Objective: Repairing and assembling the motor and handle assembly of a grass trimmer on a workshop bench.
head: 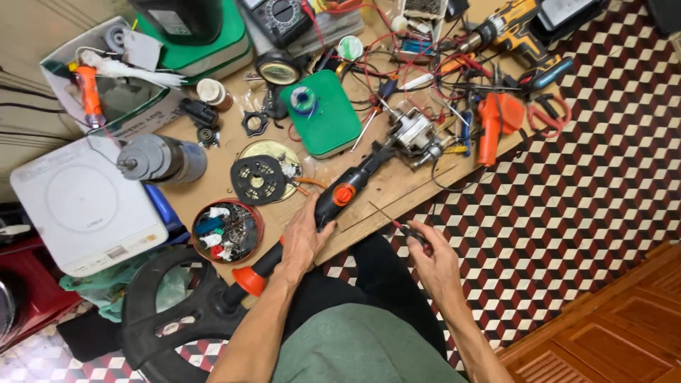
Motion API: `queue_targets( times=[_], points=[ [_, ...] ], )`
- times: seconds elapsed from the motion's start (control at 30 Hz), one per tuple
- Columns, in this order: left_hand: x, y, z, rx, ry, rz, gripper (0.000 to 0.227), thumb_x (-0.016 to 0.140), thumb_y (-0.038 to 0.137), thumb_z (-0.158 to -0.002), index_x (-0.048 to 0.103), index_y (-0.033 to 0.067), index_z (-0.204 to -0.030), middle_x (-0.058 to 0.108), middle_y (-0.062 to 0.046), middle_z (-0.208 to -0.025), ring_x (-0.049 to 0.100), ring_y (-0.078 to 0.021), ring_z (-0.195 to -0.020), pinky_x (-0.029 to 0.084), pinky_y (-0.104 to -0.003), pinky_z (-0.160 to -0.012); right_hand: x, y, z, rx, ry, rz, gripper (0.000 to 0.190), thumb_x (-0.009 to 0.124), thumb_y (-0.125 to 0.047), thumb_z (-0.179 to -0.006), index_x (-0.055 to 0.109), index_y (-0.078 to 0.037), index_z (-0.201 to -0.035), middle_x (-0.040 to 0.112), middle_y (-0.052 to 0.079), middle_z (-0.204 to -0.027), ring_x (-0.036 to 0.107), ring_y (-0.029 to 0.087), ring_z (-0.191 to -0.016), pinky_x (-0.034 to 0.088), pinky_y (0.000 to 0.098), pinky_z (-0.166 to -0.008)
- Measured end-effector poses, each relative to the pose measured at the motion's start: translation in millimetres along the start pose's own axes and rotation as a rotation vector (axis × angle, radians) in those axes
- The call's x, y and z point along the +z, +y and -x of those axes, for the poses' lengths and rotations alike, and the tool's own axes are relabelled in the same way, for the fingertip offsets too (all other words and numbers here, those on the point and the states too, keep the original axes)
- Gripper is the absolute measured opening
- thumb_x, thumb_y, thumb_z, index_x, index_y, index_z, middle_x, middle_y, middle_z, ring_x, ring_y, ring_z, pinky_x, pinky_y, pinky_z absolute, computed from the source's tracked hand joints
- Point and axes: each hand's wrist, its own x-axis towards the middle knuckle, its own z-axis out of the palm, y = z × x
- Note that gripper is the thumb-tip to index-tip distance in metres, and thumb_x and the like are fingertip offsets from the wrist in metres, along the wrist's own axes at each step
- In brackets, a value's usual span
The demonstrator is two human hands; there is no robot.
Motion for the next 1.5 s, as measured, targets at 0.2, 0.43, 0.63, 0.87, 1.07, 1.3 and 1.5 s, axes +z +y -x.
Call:
queue_targets(
  times=[0.2, 0.43, 0.63, 0.87, 1.07, 1.3, 1.5],
  points=[
    [-18, 8, -11, -0.107, -0.121, 0.103, 0.078, 0.08, 0.025, -0.081, 0.043, 0.011, -0.148, 0.058, -0.02, -0.144, 0.06, -0.0415, -0.121, 0.05, -0.048, -0.1, 48, -39, 42, -0.266, 0.13, 0.063, 0.022, 0.069, -0.009, -0.091, 0.07, -0.002, -0.112, 0.059, 0.006, -0.084, 0.056, 0.011, -0.064, 0.049, 0.0261, -0.057],
    [-9, -5, -11, -0.054, -0.088, 0.107, 0.081, 0.082, 0.022, -0.078, 0.044, 0.009, -0.148, 0.055, -0.02, -0.146, 0.058, -0.0414, -0.126, 0.048, -0.048, -0.103, 88, -55, 44, -0.334, 0.124, 0.139, 0.02, 0.071, -0.008, -0.091, 0.069, 0.0, -0.109, 0.062, 0.009, -0.085, 0.06, 0.014, -0.062, 0.052, 0.0292, -0.056],
    [-9, -7, -9, -0.078, -0.12, 0.136, 0.083, 0.08, 0.021, -0.079, 0.041, 0.0078, -0.152, 0.052, -0.021, -0.148, 0.053, -0.0397, -0.132, 0.044, -0.046, -0.109, 105, -55, 38, -0.396, 0.081, 0.335, 0.017, 0.069, -0.008, -0.093, 0.067, 0.002, -0.107, 0.061, 0.012, -0.082, 0.064, 0.02, -0.062, 0.055, 0.0326, -0.052],
    [-5, -13, -8, -0.034, -0.108, 0.157, 0.086, 0.08, 0.02, -0.081, 0.037, 0.0066, -0.154, 0.049, -0.025, -0.149, 0.05, -0.0414, -0.135, 0.043, -0.046, -0.11, 114, -96, 32, -0.624, 0.124, 0.434, 0.019, 0.068, -0.005, -0.09, 0.059, 0.0, -0.105, 0.058, 0.017, -0.092, 0.064, 0.034, -0.077, 0.054, 0.0438, -0.066],
    [-7, -12, -11, 0.005, -0.097, 0.151, 0.087, 0.08, 0.019, -0.081, 0.036, 0.005, -0.154, 0.05, -0.025, -0.148, 0.052, -0.0431, -0.131, 0.044, -0.047, -0.108, 124, -78, 33, -0.642, 0.011, 0.43, 0.018, 0.064, 0.001, -0.091, 0.054, 0.0, -0.106, 0.053, 0.018, -0.097, 0.063, 0.035, -0.087, 0.055, 0.0441, -0.07],
    [-1, -15, -9, 0.014, -0.097, 0.111, 0.087, 0.08, 0.019, -0.08, 0.036, 0.0038, -0.153, 0.05, -0.025, -0.147, 0.053, -0.0433, -0.129, 0.044, -0.047, -0.107, 130, -61, 20, -0.347, -0.024, 0.662, 0.017, 0.062, -0.022, -0.104, 0.059, -0.007, -0.098, 0.059, 0.009, -0.093, 0.068, 0.03, -0.08, 0.055, 0.0441, -0.065],
    [-4, -9, -12, -0.023, -0.118, 0.108, 0.085, 0.081, 0.019, -0.08, 0.037, 0.0058, -0.152, 0.05, -0.023, -0.148, 0.053, -0.0423, -0.13, 0.044, -0.047, -0.107, 125, -73, 27, -0.685, 0.038, 0.445, 0.018, 0.062, -0.003, -0.087, 0.057, 0.002, -0.103, 0.056, 0.019, -0.093, 0.066, 0.035, -0.08, 0.056, 0.041, -0.062]
  ],
)
